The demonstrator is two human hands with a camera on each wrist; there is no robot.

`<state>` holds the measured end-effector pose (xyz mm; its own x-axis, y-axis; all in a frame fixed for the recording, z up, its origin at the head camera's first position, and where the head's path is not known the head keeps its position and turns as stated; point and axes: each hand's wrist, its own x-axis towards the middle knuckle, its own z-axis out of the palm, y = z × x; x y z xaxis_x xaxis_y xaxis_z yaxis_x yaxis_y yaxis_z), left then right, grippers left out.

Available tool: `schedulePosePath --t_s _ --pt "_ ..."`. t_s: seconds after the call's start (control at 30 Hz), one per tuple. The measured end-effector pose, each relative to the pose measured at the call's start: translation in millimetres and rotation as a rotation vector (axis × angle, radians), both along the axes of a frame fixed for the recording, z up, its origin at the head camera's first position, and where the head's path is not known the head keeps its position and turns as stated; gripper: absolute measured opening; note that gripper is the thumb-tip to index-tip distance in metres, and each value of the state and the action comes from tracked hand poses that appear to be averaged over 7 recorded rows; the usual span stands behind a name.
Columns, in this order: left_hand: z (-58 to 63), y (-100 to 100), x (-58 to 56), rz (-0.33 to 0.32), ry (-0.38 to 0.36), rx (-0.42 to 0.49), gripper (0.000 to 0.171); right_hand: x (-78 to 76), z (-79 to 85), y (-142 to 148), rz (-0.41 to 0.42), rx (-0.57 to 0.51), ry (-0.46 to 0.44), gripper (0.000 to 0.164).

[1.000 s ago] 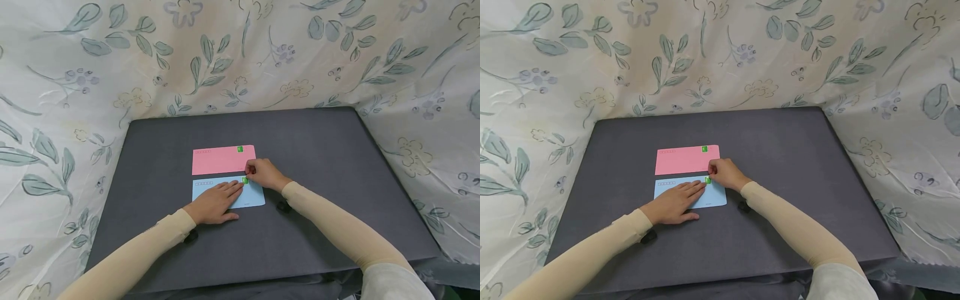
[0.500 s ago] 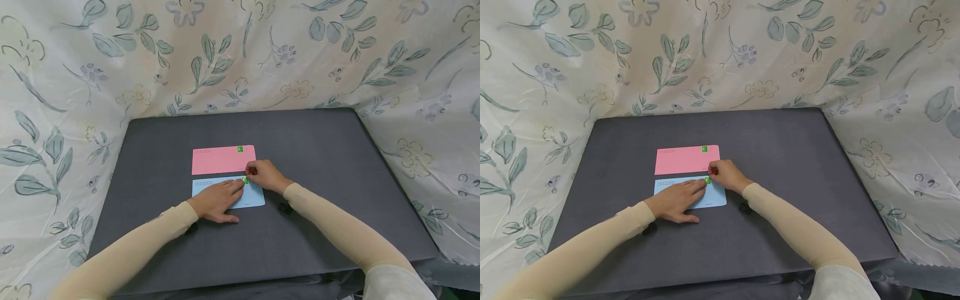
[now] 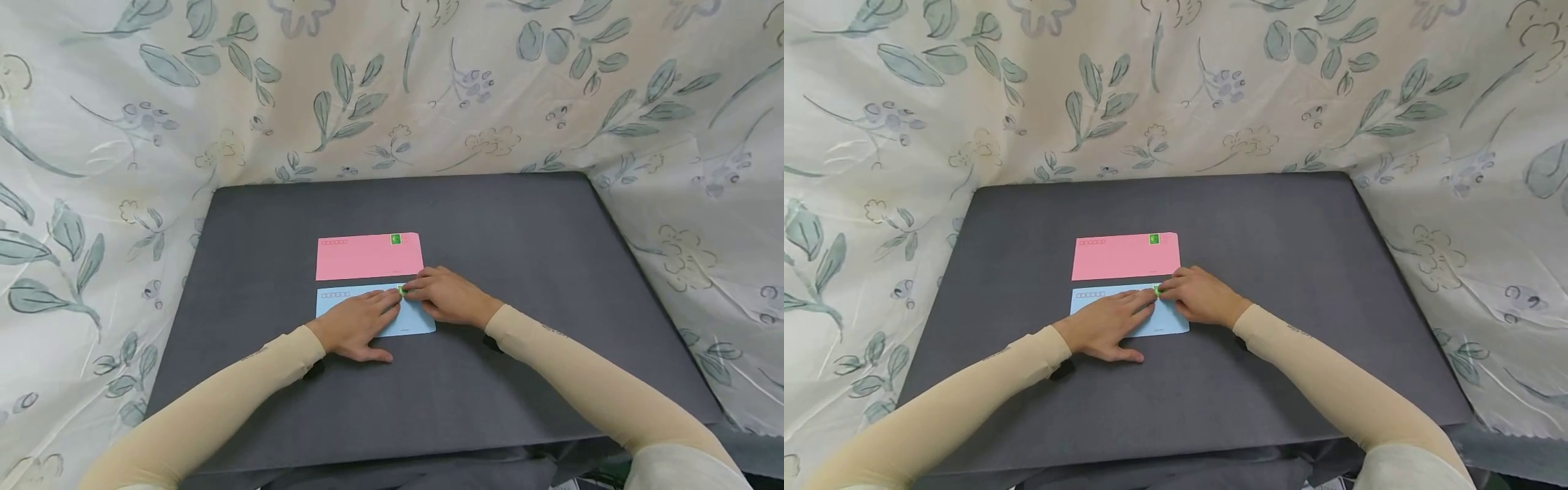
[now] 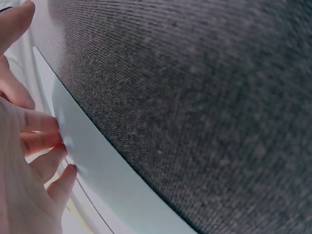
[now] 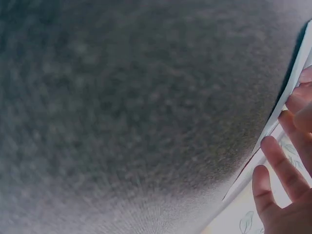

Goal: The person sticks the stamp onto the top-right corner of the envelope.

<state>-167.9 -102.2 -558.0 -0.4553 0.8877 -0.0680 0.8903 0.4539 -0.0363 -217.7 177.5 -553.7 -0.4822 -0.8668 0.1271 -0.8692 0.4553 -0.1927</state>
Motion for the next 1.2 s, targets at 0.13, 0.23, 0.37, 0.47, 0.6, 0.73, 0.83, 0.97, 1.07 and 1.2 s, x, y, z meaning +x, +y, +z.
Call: schedulePosePath --t_s 0.13,0.23,0.37,0.47,0.6,0.73,0.83,0.97,1.07,1.2 --pt "1.1 0.8 4.1 0.010 -0.013 -0.006 0.103 0.7 -1.4 2.2 -0.004 0.022 -0.013 0.035" --pt "2.4 0.9 6.7 0.020 -0.018 -0.015 0.104 0.6 -2.0 3.9 -0.004 0.023 -0.019 0.035" --pt "1.9 1.7 8.0 0.032 -0.033 -0.014 0.104 0.4 -3.0 7.4 -0.001 -0.006 -0.037 0.037" --pt "0.3 2.2 8.8 0.037 -0.048 -0.014 0.105 0.8 -4.7 11.0 -0.009 -0.047 -0.054 0.038" --pt "-0.6 2.4 9.4 0.044 -0.045 -0.022 0.105 0.8 -5.6 13.6 -0.016 -0.081 -0.054 0.039" --pt "-0.5 2.3 9.8 0.047 -0.034 -0.027 0.106 0.4 -3.9 12.2 0.001 -0.067 -0.029 0.038" --pt "0.1 1.7 10.0 0.048 -0.032 -0.022 0.106 -0.2 -3.1 10.8 0.004 -0.042 0.000 0.037" --pt "1.4 -0.3 11.9 0.058 -0.030 -0.022 0.107 -1.8 -2.9 9.8 0.001 -0.015 0.020 0.036" --pt "2.0 -2.0 14.0 0.066 -0.034 -0.028 0.107 -2.3 -3.0 10.4 0.001 -0.011 0.017 0.036" --pt "1.2 -3.3 16.5 0.076 -0.056 -0.022 0.105 -2.1 -2.9 11.2 0.001 -0.013 0.008 0.036"
